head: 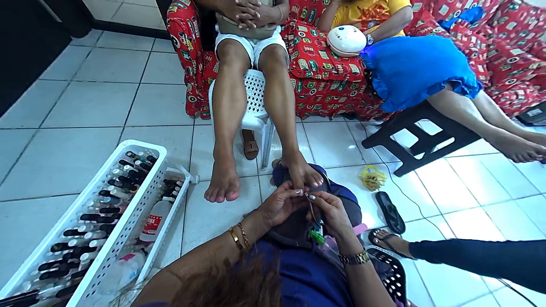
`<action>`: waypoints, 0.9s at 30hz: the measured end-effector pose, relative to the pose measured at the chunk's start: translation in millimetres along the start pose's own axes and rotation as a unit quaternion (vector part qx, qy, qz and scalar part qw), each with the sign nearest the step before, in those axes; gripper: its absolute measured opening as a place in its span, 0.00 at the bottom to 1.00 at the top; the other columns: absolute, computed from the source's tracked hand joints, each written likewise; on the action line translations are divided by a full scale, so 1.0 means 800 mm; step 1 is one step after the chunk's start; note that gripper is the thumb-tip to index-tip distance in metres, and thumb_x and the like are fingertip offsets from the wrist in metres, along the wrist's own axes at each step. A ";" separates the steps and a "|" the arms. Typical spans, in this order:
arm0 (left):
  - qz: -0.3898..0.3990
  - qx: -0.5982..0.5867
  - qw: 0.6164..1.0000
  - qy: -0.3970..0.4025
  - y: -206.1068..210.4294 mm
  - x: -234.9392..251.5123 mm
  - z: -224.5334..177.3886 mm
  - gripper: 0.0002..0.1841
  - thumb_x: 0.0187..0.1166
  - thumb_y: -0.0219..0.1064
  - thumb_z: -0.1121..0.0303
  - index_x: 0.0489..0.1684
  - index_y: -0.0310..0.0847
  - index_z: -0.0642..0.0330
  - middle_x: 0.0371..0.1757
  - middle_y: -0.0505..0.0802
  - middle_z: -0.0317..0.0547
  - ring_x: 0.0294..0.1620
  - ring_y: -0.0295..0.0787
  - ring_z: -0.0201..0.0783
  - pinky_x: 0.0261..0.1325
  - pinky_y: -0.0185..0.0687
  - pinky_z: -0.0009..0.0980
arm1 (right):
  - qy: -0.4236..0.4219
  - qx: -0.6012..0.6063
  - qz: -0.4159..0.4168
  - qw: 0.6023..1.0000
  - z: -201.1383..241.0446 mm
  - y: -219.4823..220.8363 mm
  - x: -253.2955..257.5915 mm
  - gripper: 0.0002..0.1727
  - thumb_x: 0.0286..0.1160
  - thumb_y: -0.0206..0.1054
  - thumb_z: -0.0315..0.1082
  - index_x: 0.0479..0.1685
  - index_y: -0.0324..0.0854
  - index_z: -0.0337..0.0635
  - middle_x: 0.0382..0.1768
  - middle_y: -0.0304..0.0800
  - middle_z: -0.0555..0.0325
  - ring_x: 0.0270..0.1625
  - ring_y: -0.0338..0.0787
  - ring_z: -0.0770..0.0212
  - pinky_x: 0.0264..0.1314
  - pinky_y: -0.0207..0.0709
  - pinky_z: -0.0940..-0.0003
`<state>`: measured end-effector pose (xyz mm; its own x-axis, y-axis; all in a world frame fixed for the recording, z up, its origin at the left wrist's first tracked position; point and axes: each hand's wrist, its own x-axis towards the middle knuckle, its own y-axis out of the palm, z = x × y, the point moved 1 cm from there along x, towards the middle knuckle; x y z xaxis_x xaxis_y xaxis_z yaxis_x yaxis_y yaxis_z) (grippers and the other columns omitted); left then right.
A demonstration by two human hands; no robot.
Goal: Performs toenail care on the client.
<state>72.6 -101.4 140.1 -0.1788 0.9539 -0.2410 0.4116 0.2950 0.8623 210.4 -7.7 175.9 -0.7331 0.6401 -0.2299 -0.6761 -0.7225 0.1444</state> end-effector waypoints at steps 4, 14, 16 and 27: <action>0.002 -0.013 1.000 0.001 -0.001 0.000 0.001 0.08 0.86 0.52 0.80 0.51 0.72 0.56 0.49 0.92 0.47 0.50 0.93 0.43 0.62 0.88 0.41 | -0.013 0.014 -0.002 1.000 -0.006 0.001 0.003 0.13 0.81 0.55 0.25 0.37 0.87 0.38 0.15 0.82 0.69 0.11 0.74 0.77 0.14 0.73 0.80; -0.001 -0.005 1.000 -0.002 -0.001 -0.002 0.001 0.07 0.87 0.52 0.78 0.54 0.71 0.57 0.50 0.92 0.48 0.51 0.93 0.44 0.63 0.87 0.42 | -0.007 -0.014 0.040 0.999 -0.008 -0.010 0.004 0.13 0.80 0.55 0.27 0.40 0.88 0.40 0.16 0.82 0.71 0.11 0.73 0.78 0.14 0.71 0.81; -0.001 -0.003 1.000 -0.008 -0.001 -0.004 -0.001 0.08 0.88 0.51 0.77 0.55 0.71 0.57 0.50 0.94 0.48 0.52 0.94 0.44 0.63 0.88 0.41 | 0.003 -0.038 0.082 0.996 -0.005 -0.019 0.002 0.13 0.80 0.56 0.28 0.42 0.89 0.42 0.17 0.83 0.73 0.11 0.73 0.80 0.14 0.71 0.82; 0.000 0.023 1.000 0.001 0.005 -0.005 -0.001 0.08 0.91 0.47 0.74 0.53 0.72 0.55 0.39 0.92 0.40 0.40 0.93 0.35 0.51 0.89 0.32 | -0.209 -0.060 0.109 0.970 0.029 0.032 0.028 0.11 0.81 0.61 0.33 0.46 0.89 0.42 0.33 0.91 0.73 0.30 0.84 0.80 0.37 0.81 0.79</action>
<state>74.3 -104.3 144.6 -0.1814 0.9537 -0.2401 0.4515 0.2976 0.8412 175.2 -6.2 196.7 -0.8410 0.4997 0.2074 -0.5058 -0.8622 0.0262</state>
